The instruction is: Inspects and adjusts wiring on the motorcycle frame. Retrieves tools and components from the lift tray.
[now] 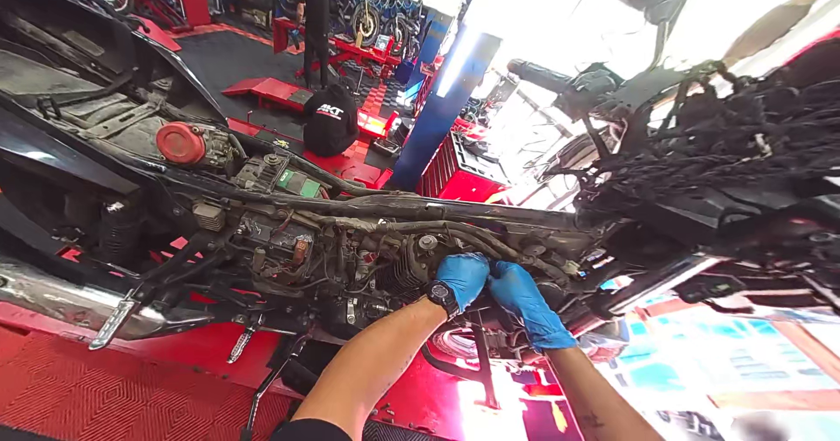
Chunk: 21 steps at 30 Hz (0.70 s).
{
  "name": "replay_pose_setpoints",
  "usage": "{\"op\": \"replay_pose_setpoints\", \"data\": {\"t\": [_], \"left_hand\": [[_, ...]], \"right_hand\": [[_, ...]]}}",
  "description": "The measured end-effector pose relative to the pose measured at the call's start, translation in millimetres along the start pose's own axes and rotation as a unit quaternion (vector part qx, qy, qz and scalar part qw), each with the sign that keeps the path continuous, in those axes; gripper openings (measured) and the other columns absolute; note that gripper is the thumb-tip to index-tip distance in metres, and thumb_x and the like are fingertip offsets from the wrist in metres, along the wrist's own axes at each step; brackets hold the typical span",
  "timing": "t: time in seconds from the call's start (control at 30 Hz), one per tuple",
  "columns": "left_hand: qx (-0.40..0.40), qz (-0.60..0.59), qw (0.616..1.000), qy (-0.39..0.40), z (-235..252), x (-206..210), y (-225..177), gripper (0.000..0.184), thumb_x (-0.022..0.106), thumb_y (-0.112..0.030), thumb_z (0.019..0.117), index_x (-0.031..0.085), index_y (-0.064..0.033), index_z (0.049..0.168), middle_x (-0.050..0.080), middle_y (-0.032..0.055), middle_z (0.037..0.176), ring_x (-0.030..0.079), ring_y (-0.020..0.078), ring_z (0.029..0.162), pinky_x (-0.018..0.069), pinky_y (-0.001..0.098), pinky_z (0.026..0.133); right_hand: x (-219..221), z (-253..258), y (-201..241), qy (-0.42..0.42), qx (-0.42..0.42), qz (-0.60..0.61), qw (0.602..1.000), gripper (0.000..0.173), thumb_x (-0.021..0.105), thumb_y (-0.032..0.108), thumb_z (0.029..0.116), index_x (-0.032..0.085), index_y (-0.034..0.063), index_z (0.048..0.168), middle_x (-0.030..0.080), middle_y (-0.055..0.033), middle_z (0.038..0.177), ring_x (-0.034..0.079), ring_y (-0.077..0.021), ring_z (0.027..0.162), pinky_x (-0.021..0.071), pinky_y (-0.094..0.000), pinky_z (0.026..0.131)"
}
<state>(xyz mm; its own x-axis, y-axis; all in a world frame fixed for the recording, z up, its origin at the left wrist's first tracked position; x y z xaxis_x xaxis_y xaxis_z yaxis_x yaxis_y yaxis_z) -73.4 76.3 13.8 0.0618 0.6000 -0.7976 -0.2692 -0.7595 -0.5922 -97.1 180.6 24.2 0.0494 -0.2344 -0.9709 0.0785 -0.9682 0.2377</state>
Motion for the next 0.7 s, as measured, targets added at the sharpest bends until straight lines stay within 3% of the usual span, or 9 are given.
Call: {"op": "replay_pose_setpoints", "data": {"t": [0.1,0.2,0.27,0.4,0.5,0.57,0.63,0.7], "left_hand": [[-0.003,-0.014,1.000,0.014,-2.2,-4.0,0.2,0.037,0.039,-0.010,0.1080,0.059,0.0029,0.136,0.063,0.0233,0.137,0.061,0.0383,0.128,0.0481,0.0559,0.108],[0.019,-0.012,0.998,-0.050,0.8,2.8,3.4,0.030,0.045,-0.010,0.1066,0.066,0.0027,0.125,0.070,0.0218,0.123,0.068,0.0362,0.117,0.0546,0.0531,0.099],[0.024,-0.009,0.998,-0.056,1.9,5.1,3.9,0.030,0.046,-0.011,0.1066,0.066,0.0021,0.124,0.070,0.0211,0.122,0.068,0.0352,0.117,0.0552,0.0521,0.098],[0.020,-0.011,0.999,-0.045,2.3,5.1,4.2,0.030,0.046,-0.009,0.1060,0.066,0.0020,0.126,0.070,0.0211,0.124,0.067,0.0350,0.118,0.0545,0.0520,0.100],[0.031,-0.018,0.999,-0.012,0.6,1.2,4.6,0.029,0.047,-0.009,0.1060,0.066,0.0007,0.126,0.070,0.0205,0.124,0.067,0.0362,0.118,0.0542,0.0553,0.099],[0.048,-0.011,0.999,0.008,0.7,0.0,5.1,0.028,0.048,-0.009,0.1055,0.066,-0.0001,0.125,0.070,0.0202,0.123,0.068,0.0369,0.116,0.0548,0.0575,0.096],[0.047,-0.006,0.999,0.008,0.6,-0.2,4.9,0.028,0.048,-0.009,0.1054,0.066,-0.0005,0.124,0.070,0.0198,0.122,0.068,0.0369,0.116,0.0551,0.0573,0.095],[0.033,-0.019,0.999,-0.015,-1.1,0.1,5.4,0.029,0.047,-0.009,0.1055,0.066,0.0002,0.125,0.070,0.0206,0.122,0.068,0.0371,0.115,0.0556,0.0562,0.096]], "right_hand": [[1.6,0.7,-0.1,-0.001,-0.028,0.027,0.999,0.022,0.068,0.012,0.0952,0.072,-0.0009,0.113,0.071,-0.0248,0.107,0.067,-0.0410,0.104,0.0483,-0.0633,0.093],[1.4,5.3,-2.6,0.008,0.002,0.003,1.000,0.019,0.068,0.017,0.0952,0.072,-0.0009,0.100,0.070,-0.0242,0.098,0.067,-0.0411,0.096,0.0488,-0.0641,0.085],[0.4,4.1,-1.2,0.018,0.018,-0.019,1.000,0.020,0.067,0.018,0.0955,0.070,-0.0019,0.097,0.069,-0.0254,0.096,0.067,-0.0428,0.095,0.0485,-0.0648,0.083],[2.9,6.9,-5.4,0.018,-0.017,-0.001,1.000,0.020,0.069,0.015,0.0938,0.073,0.0017,0.108,0.072,-0.0226,0.102,0.068,-0.0395,0.099,0.0493,-0.0639,0.088],[-0.9,6.7,-1.2,0.029,0.018,-0.029,0.999,0.016,0.071,0.015,0.0912,0.070,-0.0009,0.094,0.069,-0.0239,0.093,0.066,-0.0416,0.091,0.0484,-0.0647,0.080],[-2.8,4.8,2.1,0.045,0.038,-0.056,0.997,0.019,0.072,0.017,0.0913,0.070,-0.0018,0.091,0.069,-0.0248,0.092,0.066,-0.0430,0.092,0.0485,-0.0651,0.080],[-4.5,3.0,5.7,0.049,0.028,-0.074,0.996,0.018,0.071,0.016,0.0914,0.070,-0.0015,0.093,0.069,-0.0256,0.095,0.067,-0.0440,0.095,0.0488,-0.0651,0.081],[-7.5,-1.2,14.3,0.067,0.034,-0.084,0.994,0.020,0.067,0.015,0.0918,0.071,-0.0015,0.103,0.069,-0.0274,0.107,0.065,-0.0446,0.105,0.0473,-0.0655,0.088]]}}
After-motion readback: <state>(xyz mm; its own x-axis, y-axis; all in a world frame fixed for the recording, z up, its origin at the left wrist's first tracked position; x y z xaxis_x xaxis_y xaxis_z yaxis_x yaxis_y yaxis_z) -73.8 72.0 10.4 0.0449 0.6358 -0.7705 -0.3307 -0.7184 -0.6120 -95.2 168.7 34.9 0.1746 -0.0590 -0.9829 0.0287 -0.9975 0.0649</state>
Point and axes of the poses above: each hand's wrist, its own z-axis towards the middle knuckle, its own x-axis out of the palm, y = z × x, the point moved 7 cm from there along z, towards the middle knuckle
